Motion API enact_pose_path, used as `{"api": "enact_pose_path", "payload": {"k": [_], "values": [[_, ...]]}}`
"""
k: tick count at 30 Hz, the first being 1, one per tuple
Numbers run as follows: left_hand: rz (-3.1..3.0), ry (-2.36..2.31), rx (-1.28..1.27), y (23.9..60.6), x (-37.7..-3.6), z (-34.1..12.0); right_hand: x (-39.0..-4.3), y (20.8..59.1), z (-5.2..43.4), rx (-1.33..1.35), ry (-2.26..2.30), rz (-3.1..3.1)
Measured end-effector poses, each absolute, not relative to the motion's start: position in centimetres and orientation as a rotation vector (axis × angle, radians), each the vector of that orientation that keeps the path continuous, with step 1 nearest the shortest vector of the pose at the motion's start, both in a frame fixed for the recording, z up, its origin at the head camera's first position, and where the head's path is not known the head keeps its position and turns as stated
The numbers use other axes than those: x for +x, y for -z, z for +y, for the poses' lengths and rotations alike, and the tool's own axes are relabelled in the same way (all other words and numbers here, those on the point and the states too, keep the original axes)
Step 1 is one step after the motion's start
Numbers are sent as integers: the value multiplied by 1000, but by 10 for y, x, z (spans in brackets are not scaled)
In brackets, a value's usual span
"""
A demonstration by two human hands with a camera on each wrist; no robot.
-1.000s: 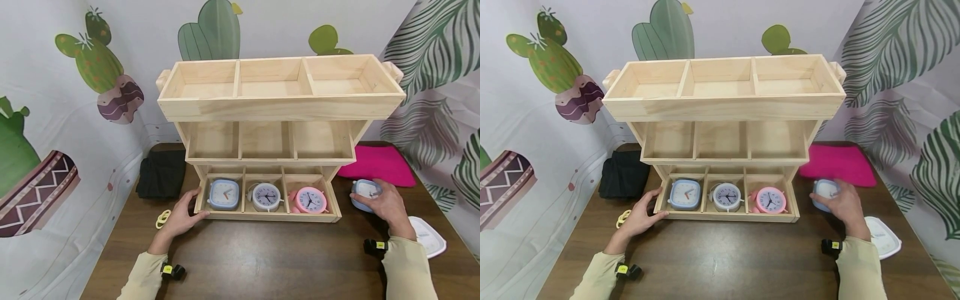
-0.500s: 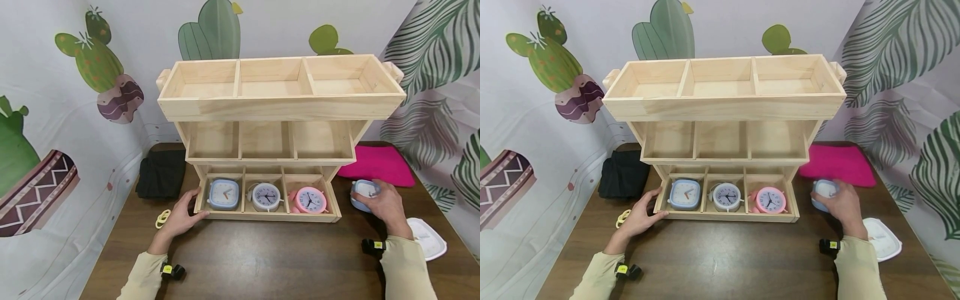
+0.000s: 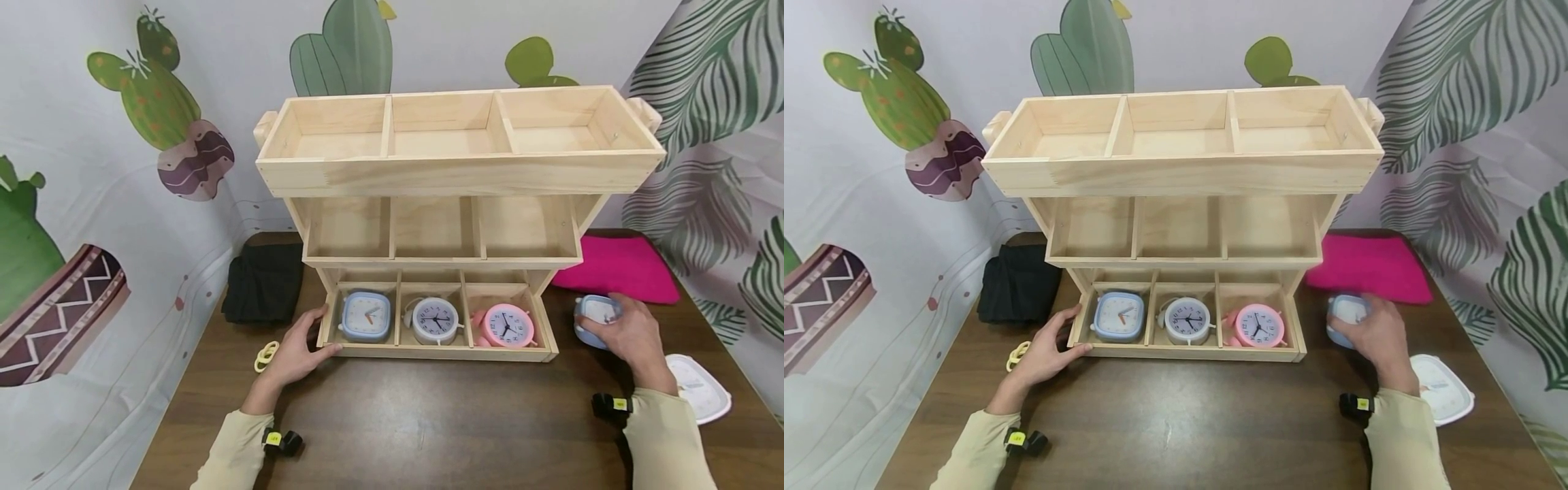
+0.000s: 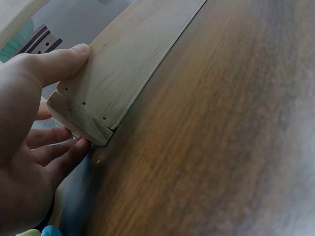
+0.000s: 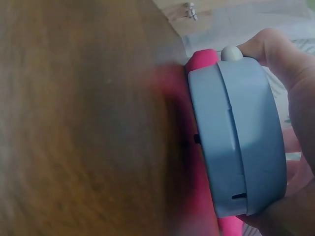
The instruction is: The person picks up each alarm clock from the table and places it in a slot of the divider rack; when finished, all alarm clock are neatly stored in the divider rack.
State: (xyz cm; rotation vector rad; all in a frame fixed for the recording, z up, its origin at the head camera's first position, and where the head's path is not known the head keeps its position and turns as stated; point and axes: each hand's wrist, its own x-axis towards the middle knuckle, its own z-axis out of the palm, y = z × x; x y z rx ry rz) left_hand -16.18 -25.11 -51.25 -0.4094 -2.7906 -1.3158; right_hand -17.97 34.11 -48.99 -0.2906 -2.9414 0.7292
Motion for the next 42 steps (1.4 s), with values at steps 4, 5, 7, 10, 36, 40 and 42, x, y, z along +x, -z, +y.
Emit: {"api": "enact_pose_path", "payload": {"k": [4,5,7,10,36,40,42], "values": [[-2787,1320,-409,512,-161,-251,-176,482,337,-271,-735,-2935],[-2786,1320,-409,512,-161,-251,-175,480,336,-268,-736,-2933],[-2787,1321,-408,511,-161,-250,-173,476,334,-252,-732,-2924],[-2787,1322,-410,511,-161,-250,-170,471,331,-232,-730,-2905],[-2764,1322,-422,515,-161,-251,-144,415,301,-30,-643,-2713],[-2765,1318,-422,515,-161,-251,-141,406,298,-15,-649,-2686],[-2766,1319,-421,515,-161,-251,-139,401,296,-11,-650,-2678]]}}
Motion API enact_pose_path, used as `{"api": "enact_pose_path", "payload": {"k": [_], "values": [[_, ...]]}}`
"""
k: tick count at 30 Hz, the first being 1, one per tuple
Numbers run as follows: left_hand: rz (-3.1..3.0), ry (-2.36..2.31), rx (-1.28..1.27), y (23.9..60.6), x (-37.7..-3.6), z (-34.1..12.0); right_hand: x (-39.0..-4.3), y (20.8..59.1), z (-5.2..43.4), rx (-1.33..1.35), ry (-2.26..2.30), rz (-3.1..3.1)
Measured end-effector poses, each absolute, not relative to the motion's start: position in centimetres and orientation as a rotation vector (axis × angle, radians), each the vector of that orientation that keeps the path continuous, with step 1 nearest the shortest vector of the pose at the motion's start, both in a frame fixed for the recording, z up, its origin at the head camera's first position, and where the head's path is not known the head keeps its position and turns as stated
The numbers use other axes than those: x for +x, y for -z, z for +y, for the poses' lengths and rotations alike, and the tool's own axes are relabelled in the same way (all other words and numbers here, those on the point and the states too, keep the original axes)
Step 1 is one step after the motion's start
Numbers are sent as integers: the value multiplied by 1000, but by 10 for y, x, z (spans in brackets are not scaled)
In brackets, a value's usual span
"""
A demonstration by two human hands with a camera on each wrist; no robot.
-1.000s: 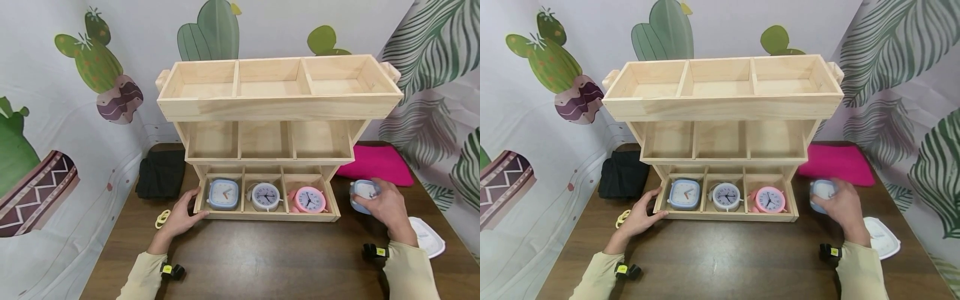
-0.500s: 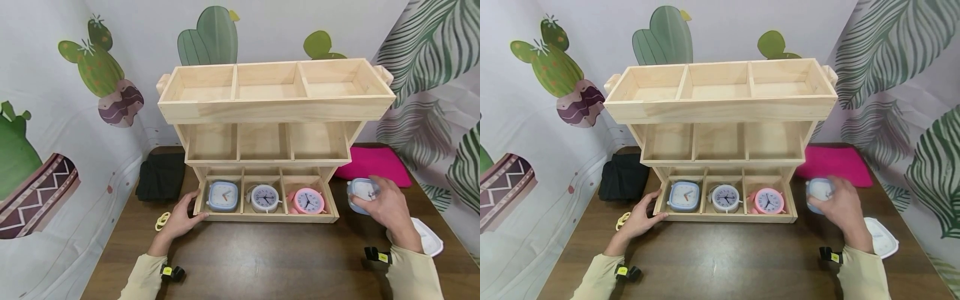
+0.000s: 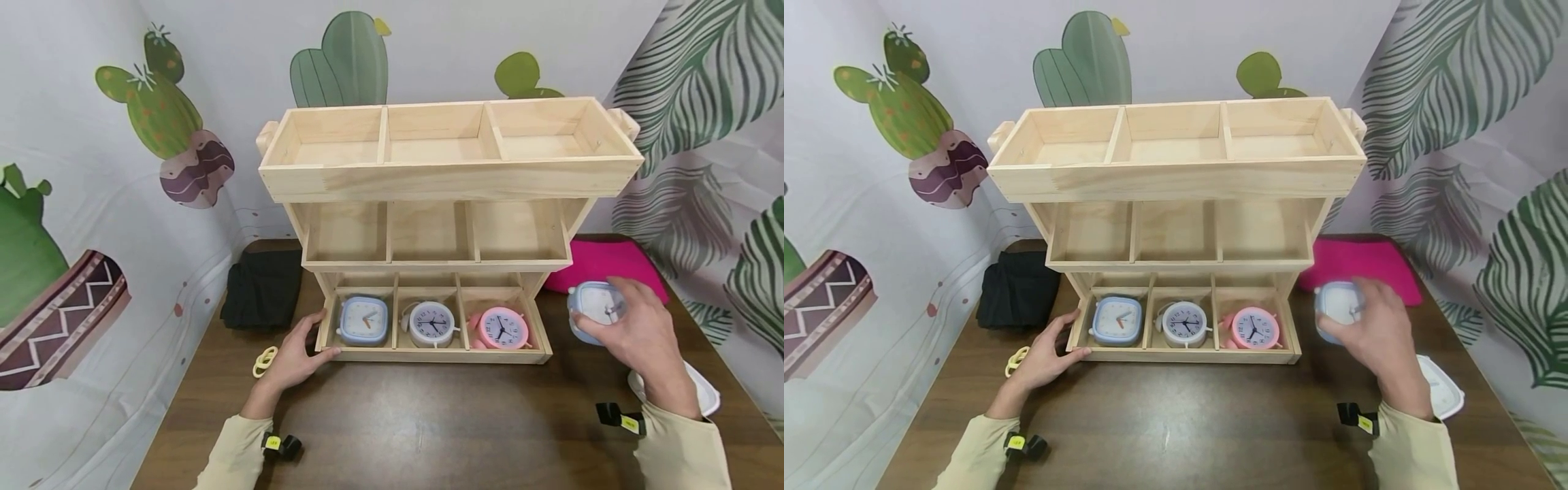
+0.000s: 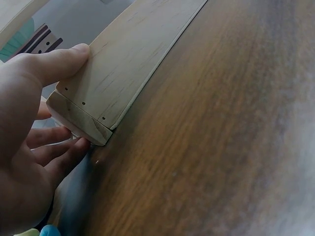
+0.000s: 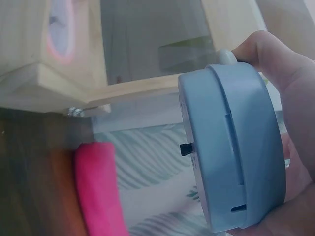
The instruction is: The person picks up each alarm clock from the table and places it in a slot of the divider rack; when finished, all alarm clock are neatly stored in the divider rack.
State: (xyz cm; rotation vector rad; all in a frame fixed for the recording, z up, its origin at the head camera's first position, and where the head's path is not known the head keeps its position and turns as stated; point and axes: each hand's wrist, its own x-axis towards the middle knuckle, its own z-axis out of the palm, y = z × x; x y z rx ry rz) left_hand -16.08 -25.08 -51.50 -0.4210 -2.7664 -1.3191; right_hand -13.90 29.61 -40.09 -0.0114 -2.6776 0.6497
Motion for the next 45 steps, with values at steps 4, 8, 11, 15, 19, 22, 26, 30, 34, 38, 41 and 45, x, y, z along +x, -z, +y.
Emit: {"api": "enact_pose_path", "payload": {"k": [4,8,11,15,19,22,26,30,34,38,41,45], "values": [[-2765,1330,-419,516,-161,-252,-135,391,292,-15,-657,-2668],[-2760,1344,-417,516,-161,-252,-132,380,287,-13,-672,-2653],[-2757,1340,-416,517,-161,-253,-130,373,283,-11,-676,-2642],[-2761,1321,-414,518,-161,-254,-129,365,280,0,-704,-2620],[-2765,1320,-415,518,-161,-254,-128,358,276,31,-727,-2575],[-2759,1332,-419,518,-162,-253,-129,352,273,55,-731,-2536],[-2759,1333,-422,517,-162,-253,-129,346,270,69,-738,-2509],[-2761,1323,-428,518,-162,-253,-130,339,265,68,-736,-2502],[-2754,1318,-433,519,-161,-253,-132,332,258,89,-739,-2468],[-2755,1321,-428,518,-160,-253,-135,326,248,142,-755,-2406],[-2758,1326,-428,517,-160,-252,-137,322,241,185,-763,-2360],[-2757,1325,-430,516,-160,-252,-143,318,232,232,-756,-2333]]}}
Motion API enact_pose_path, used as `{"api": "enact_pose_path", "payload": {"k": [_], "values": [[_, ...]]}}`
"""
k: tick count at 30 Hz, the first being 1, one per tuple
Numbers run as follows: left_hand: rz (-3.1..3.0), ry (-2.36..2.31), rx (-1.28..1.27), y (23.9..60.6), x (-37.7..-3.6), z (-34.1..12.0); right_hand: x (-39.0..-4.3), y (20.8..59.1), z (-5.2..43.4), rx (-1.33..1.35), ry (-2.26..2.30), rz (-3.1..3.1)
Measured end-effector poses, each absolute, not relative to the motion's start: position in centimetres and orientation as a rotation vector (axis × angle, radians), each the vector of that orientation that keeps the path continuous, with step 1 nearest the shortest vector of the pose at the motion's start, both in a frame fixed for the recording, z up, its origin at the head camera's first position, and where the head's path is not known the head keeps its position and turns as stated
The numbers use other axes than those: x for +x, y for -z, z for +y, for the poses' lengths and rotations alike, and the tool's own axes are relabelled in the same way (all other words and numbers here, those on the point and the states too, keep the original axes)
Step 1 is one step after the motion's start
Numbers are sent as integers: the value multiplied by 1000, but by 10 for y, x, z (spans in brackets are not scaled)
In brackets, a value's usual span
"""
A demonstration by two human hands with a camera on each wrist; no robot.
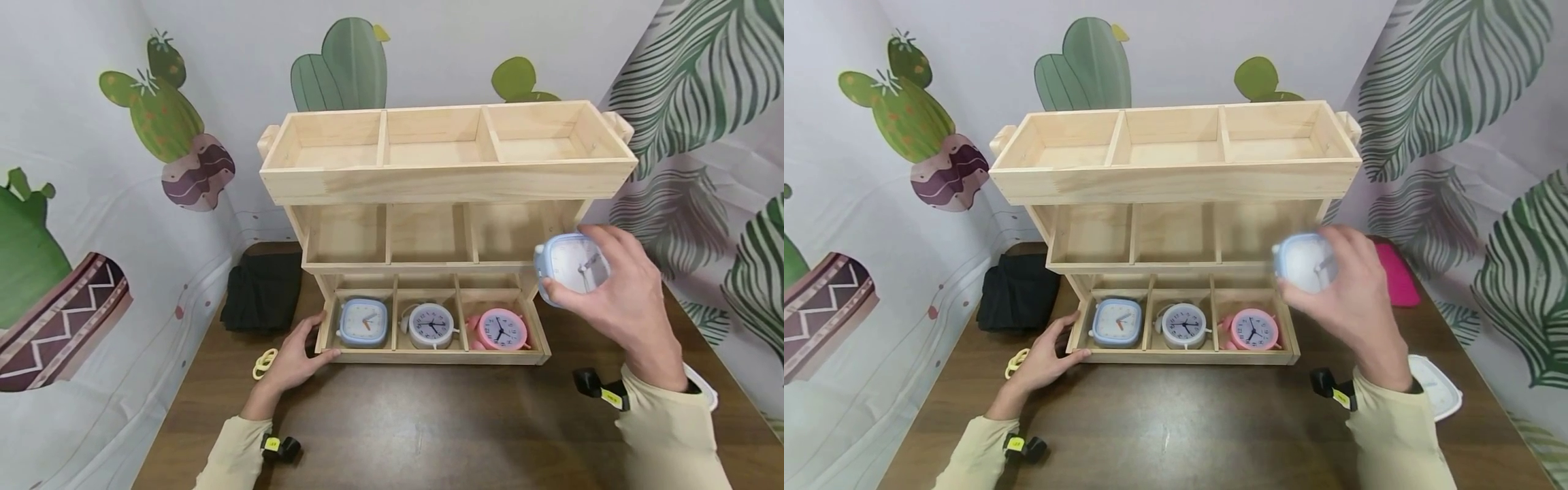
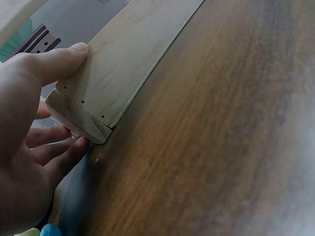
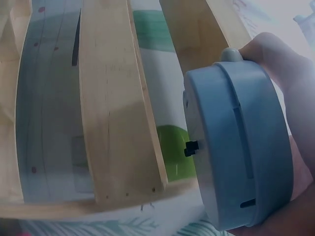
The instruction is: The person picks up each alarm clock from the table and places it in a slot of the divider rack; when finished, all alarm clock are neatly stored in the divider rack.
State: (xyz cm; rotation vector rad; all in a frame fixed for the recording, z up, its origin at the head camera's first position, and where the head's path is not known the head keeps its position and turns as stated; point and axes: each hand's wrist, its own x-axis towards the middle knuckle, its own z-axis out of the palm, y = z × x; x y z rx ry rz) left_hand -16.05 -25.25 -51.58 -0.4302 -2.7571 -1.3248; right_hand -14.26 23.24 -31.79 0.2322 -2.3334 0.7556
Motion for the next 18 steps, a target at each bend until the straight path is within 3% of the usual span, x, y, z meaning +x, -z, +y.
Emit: {"api": "enact_pose_path", "payload": {"k": [18], "values": [[-2764,1295,-428,515,-160,-251,-183,314,205,333,-824,-2303]]}}
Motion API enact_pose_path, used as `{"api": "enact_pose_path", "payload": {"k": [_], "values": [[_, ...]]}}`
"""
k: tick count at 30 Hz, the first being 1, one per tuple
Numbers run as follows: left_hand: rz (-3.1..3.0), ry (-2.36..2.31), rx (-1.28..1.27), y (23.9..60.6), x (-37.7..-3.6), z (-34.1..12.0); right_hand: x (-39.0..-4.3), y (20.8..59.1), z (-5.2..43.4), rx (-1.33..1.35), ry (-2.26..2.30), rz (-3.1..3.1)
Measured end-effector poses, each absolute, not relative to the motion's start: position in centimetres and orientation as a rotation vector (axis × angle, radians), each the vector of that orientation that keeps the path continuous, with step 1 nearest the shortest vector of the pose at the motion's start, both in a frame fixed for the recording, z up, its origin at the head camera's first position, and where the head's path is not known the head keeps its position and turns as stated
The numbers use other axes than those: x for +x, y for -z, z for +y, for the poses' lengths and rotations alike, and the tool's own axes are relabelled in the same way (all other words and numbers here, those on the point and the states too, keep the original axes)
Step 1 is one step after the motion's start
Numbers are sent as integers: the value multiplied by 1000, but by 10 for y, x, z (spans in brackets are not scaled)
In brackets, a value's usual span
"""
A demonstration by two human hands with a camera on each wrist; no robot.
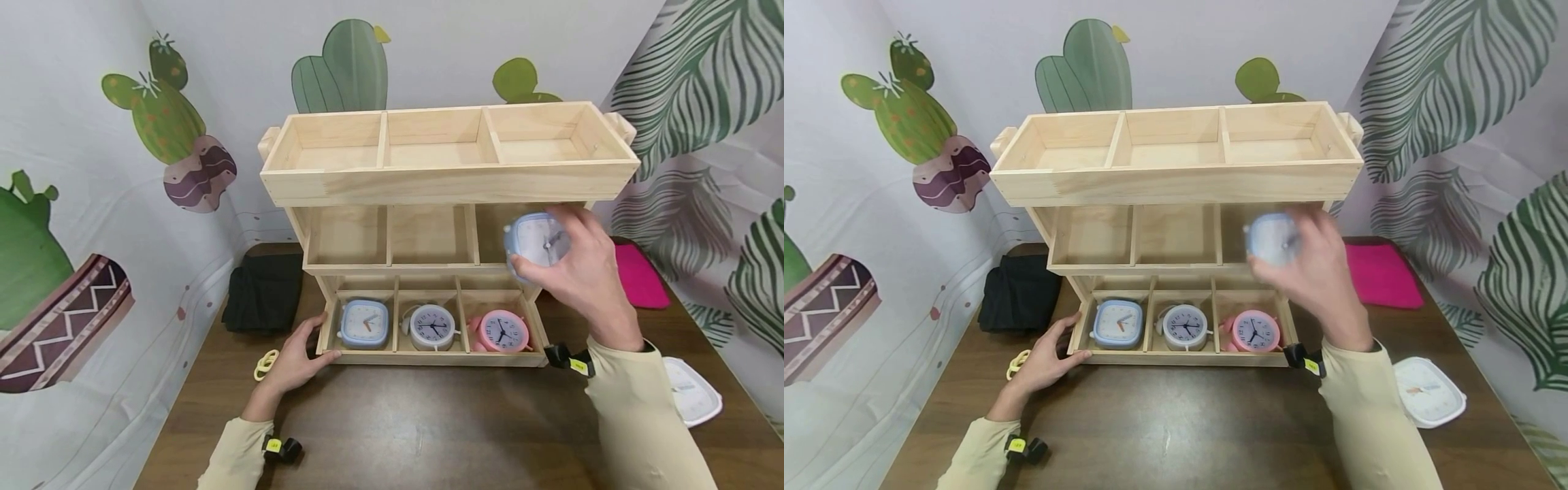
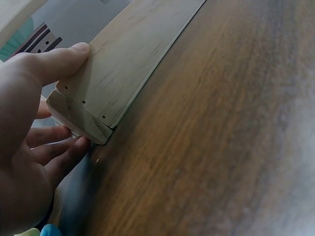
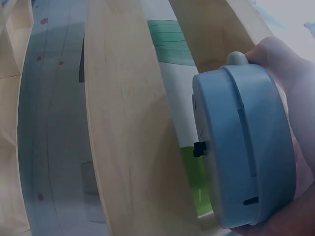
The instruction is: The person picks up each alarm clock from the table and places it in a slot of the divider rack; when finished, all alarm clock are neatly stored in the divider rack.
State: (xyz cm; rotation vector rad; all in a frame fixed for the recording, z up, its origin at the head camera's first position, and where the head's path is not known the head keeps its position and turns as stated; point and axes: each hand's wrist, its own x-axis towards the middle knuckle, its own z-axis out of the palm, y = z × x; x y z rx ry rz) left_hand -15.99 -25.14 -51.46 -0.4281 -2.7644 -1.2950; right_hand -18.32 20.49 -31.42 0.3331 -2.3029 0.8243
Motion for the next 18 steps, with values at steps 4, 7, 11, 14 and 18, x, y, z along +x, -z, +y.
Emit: {"api": "enact_pose_path", "payload": {"k": [4,7,11,14,18], "values": [[-2774,1291,-421,514,-160,-251,-191,314,203,345,-841,-2313],[-2775,1296,-423,514,-160,-252,-193,314,201,335,-853,-2328],[-2762,1307,-426,515,-160,-252,-194,313,200,315,-858,-2354],[-2754,1311,-429,515,-161,-252,-194,313,198,303,-858,-2359],[-2756,1313,-430,516,-160,-251,-197,313,196,315,-848,-2343]]}}
